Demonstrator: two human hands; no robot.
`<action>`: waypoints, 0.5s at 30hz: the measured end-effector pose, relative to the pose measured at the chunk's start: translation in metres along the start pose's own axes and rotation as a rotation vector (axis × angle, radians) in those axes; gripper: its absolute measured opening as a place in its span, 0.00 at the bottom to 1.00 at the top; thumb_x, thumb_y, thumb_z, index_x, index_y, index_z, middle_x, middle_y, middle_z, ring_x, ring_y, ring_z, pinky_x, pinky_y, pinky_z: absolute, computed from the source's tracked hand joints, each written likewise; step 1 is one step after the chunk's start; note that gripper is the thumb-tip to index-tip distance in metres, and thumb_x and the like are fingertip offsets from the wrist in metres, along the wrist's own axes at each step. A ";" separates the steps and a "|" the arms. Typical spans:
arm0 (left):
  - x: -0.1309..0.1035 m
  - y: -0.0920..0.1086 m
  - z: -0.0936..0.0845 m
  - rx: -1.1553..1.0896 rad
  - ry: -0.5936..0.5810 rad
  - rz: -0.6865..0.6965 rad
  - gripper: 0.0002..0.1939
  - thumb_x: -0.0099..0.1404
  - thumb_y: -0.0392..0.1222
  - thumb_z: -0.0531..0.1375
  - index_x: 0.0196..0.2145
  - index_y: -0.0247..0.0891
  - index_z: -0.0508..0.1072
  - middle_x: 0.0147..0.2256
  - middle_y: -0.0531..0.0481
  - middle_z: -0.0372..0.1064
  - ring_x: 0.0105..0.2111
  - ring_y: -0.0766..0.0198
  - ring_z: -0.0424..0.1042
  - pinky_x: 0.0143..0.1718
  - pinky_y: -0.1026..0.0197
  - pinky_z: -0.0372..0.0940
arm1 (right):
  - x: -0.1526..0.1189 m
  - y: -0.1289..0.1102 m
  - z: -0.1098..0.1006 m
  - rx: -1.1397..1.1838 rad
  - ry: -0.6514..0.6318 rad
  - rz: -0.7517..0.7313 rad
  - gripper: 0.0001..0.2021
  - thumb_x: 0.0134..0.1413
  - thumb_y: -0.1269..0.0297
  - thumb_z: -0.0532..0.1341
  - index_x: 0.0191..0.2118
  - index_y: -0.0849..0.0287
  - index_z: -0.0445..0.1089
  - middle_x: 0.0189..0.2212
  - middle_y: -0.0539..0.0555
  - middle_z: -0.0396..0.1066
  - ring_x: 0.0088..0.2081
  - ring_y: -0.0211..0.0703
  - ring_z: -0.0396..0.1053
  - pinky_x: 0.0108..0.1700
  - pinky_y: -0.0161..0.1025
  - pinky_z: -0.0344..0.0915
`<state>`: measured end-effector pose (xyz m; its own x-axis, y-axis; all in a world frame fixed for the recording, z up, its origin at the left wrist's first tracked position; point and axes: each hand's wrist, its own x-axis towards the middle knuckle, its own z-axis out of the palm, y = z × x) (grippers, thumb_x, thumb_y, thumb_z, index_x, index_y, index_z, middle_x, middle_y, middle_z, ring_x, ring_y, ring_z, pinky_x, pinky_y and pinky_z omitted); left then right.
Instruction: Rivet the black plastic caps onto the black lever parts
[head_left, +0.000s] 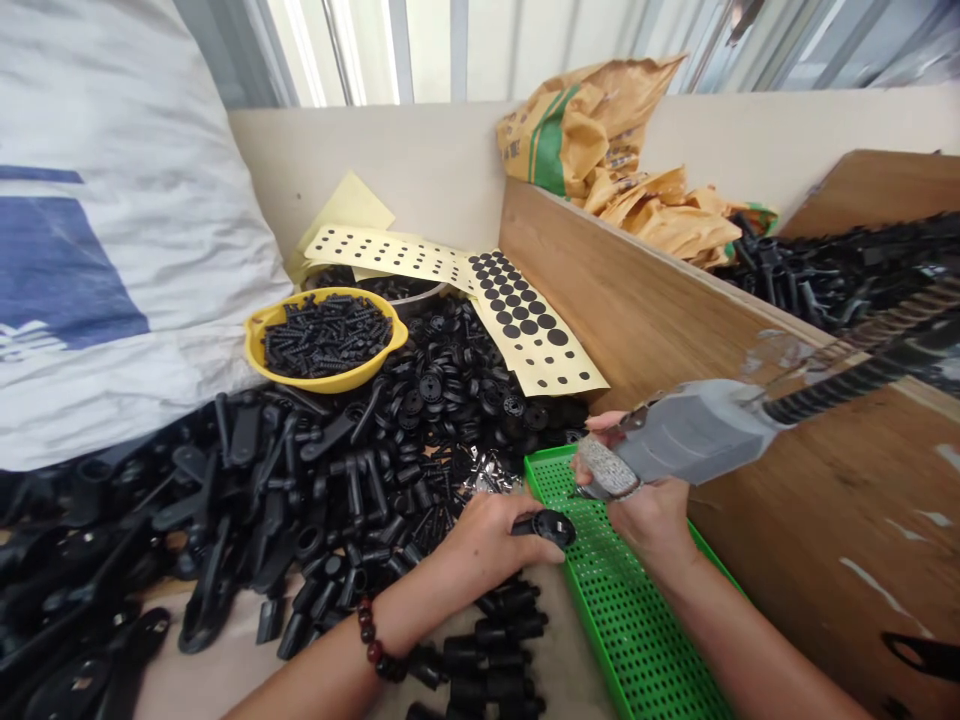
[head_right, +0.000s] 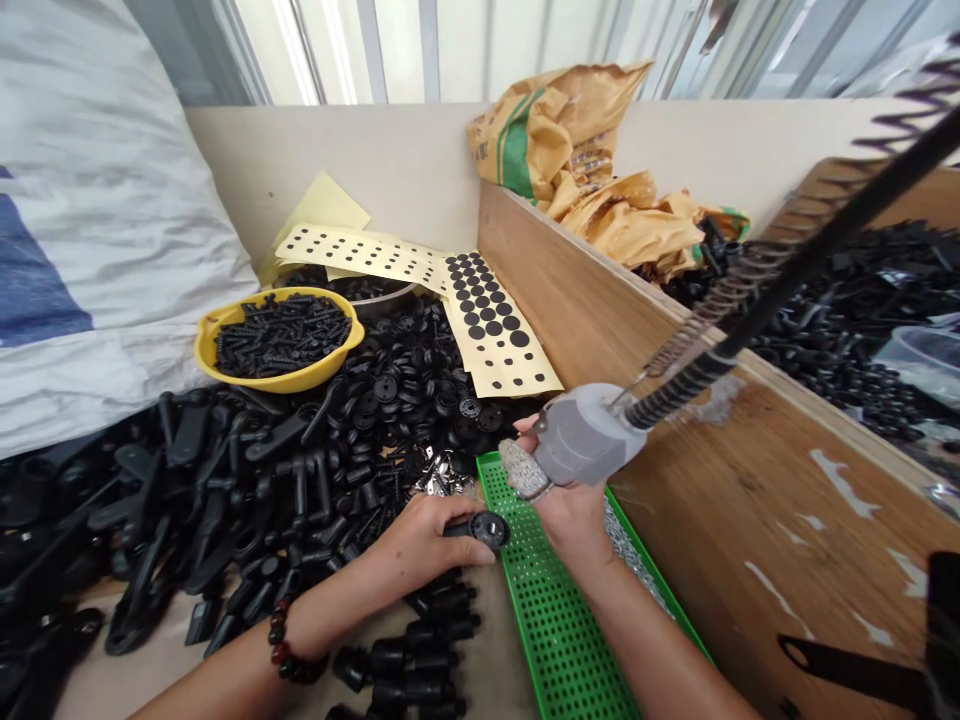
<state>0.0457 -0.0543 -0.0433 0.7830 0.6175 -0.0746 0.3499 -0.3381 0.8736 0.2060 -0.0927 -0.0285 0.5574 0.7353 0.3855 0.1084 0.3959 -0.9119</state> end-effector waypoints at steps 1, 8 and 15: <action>0.000 0.001 0.000 -0.009 0.000 0.004 0.10 0.55 0.41 0.65 0.37 0.40 0.78 0.32 0.56 0.76 0.34 0.63 0.72 0.38 0.67 0.61 | 0.000 -0.004 -0.001 0.036 0.000 0.006 0.16 0.41 0.54 0.69 0.35 0.55 0.67 0.16 0.43 0.64 0.17 0.37 0.62 0.22 0.38 0.64; -0.002 0.006 0.000 -0.038 -0.001 0.052 0.10 0.56 0.39 0.65 0.38 0.41 0.78 0.37 0.56 0.77 0.39 0.62 0.72 0.44 0.65 0.61 | 0.002 -0.048 -0.005 0.245 -0.044 0.004 0.14 0.50 0.47 0.61 0.33 0.53 0.71 0.16 0.46 0.66 0.17 0.39 0.62 0.23 0.39 0.61; -0.001 0.011 0.000 0.052 -0.007 -0.032 0.08 0.55 0.42 0.66 0.34 0.39 0.79 0.34 0.54 0.76 0.36 0.61 0.72 0.39 0.65 0.61 | -0.014 -0.061 0.000 0.350 -0.212 -0.061 0.13 0.60 0.53 0.53 0.38 0.53 0.71 0.17 0.46 0.64 0.19 0.37 0.61 0.26 0.39 0.62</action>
<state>0.0486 -0.0584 -0.0337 0.7746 0.6237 -0.1052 0.4007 -0.3552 0.8446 0.1911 -0.1273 0.0220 0.3723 0.7873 0.4914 -0.1708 0.5786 -0.7975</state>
